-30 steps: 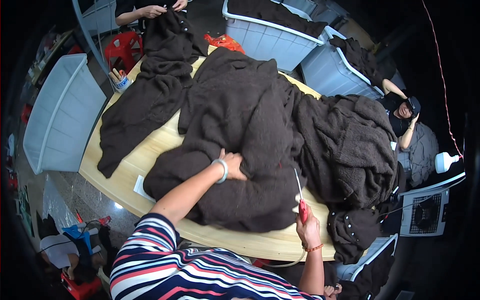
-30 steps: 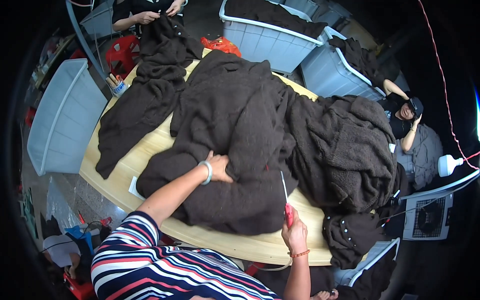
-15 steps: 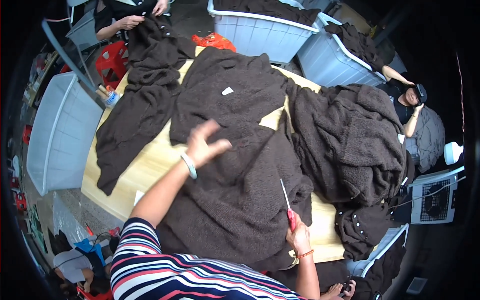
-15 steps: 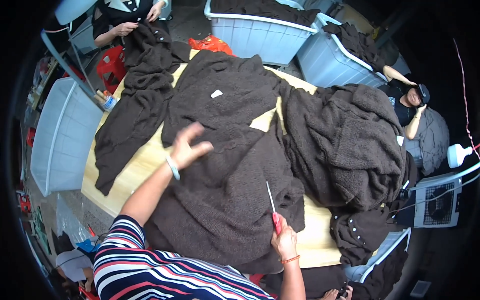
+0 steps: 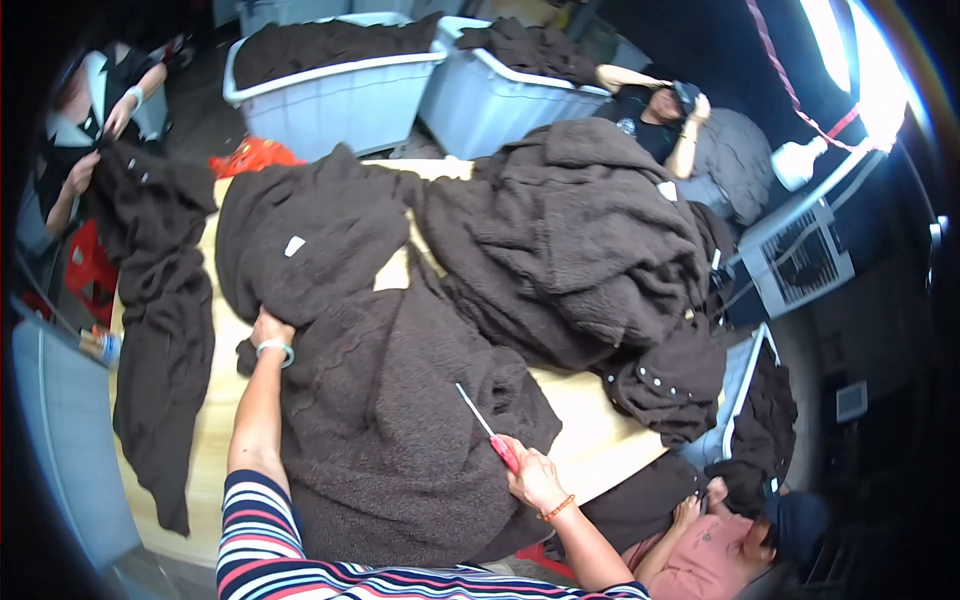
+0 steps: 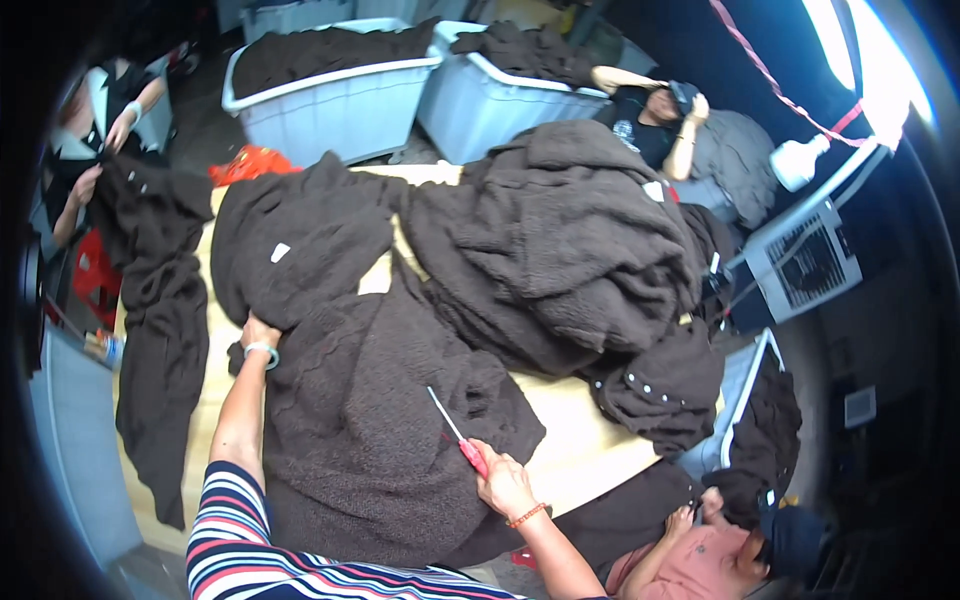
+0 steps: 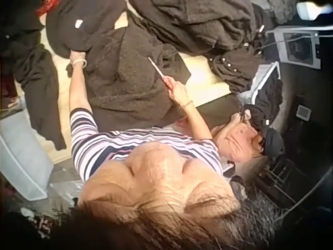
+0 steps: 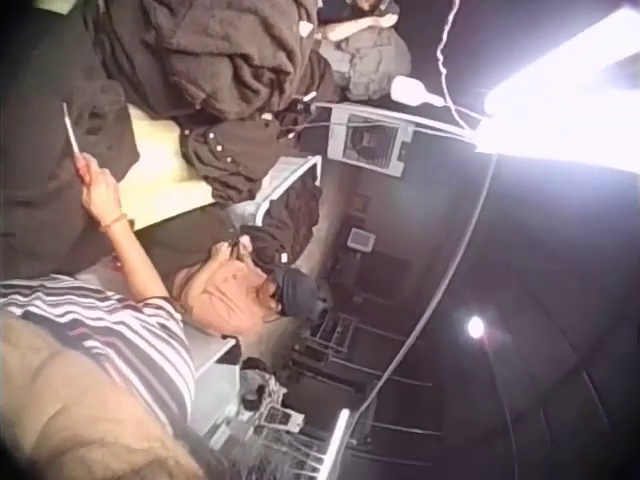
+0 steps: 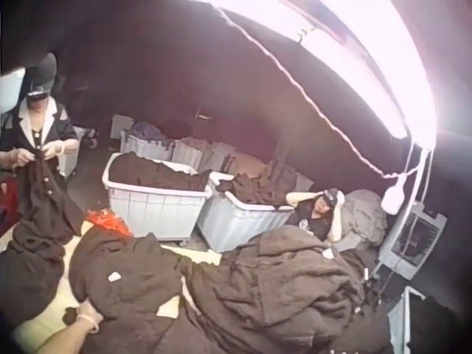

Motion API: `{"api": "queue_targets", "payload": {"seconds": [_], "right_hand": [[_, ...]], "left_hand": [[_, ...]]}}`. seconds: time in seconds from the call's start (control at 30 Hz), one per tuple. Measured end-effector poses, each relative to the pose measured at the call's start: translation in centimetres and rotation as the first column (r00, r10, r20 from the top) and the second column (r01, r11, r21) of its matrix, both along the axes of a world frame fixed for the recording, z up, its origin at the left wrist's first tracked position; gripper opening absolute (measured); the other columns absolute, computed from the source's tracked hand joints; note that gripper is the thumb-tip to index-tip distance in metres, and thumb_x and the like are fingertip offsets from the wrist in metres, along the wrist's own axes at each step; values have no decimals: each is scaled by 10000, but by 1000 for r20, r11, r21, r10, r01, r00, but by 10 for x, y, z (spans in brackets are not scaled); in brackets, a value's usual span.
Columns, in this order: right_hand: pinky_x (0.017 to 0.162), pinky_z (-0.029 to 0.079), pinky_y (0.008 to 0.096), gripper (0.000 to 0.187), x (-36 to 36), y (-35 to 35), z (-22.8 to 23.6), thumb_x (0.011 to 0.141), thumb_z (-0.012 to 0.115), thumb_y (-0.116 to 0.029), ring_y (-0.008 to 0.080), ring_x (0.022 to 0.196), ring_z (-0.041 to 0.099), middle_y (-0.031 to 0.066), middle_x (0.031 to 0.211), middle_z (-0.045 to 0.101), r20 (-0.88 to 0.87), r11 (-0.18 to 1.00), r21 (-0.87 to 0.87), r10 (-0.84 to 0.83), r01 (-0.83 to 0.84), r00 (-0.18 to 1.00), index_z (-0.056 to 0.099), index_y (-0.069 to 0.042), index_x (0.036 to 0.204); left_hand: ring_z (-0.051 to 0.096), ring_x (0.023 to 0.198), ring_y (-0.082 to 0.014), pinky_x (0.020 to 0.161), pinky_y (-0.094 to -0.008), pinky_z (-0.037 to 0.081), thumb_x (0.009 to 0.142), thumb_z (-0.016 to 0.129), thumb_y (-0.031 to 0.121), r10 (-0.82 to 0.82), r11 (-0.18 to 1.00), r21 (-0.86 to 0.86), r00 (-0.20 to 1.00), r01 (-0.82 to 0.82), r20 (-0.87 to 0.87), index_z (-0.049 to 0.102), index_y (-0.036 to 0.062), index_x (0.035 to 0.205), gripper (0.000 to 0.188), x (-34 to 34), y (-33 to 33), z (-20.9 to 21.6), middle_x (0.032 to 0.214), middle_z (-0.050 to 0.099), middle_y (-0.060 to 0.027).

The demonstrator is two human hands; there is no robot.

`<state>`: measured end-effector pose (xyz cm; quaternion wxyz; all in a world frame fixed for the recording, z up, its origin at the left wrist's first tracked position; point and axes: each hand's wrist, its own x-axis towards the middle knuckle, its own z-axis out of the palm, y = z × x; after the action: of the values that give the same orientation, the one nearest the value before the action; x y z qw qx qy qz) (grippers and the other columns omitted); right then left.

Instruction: Trimming loose threads and excess fabric from knitted garments using a pair of scissors.

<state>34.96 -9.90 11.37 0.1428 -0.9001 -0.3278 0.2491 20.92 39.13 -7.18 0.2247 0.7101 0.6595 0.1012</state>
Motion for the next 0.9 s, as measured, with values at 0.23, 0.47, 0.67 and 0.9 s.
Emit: {"api": "queue_targets", "payload": {"seconds": [0.23, 0.47, 0.67, 0.9], "right_hand": [[795, 522, 488, 417, 6, -17, -11, 879, 596, -157, 406, 871, 654, 217, 927, 673, 10, 963, 268, 17, -19, 1000, 543, -194, 1291], [785, 519, 475, 427, 37, -44, -6, 871, 631, -153, 413, 879, 651, 213, 908, 671, -27, 887, 459, -35, 44, 999, 549, -179, 1288], [747, 534, 361, 385, 78, -103, 13, 899, 620, -113, 244, 817, 705, 141, 877, 699, -116, 781, 593, -157, 195, 981, 569, -89, 1281], [697, 491, 222, 453, 121, -161, 69, 950, 568, -48, 81, 729, 576, 17, 1007, 627, -173, 457, 859, -166, 232, 971, 470, -2, 1391]], "left_hand": [[646, 818, -212, 759, -331, 517, 670, 730, 121, -4, 942, -190, 574, 278, 819, 649, -46, 1064, 435, -4, 52, 86, 949, 685, -80], [639, 851, -148, 764, -286, 530, 866, 594, 32, -215, 724, 94, 94, 683, 972, 609, -22, 1102, 242, 77, -29, 328, 971, 658, -52], [669, 776, -141, 728, -273, 552, 880, 627, 78, -278, 545, 196, -44, 815, 959, 670, -1, 958, 119, 125, -159, 480, 888, 688, -61], [712, 875, -214, 794, -353, 597, 931, 601, 210, -90, 346, 181, -159, 921, 983, 635, -25, 1108, 297, 133, -276, 552, 1031, 706, -158]]}}
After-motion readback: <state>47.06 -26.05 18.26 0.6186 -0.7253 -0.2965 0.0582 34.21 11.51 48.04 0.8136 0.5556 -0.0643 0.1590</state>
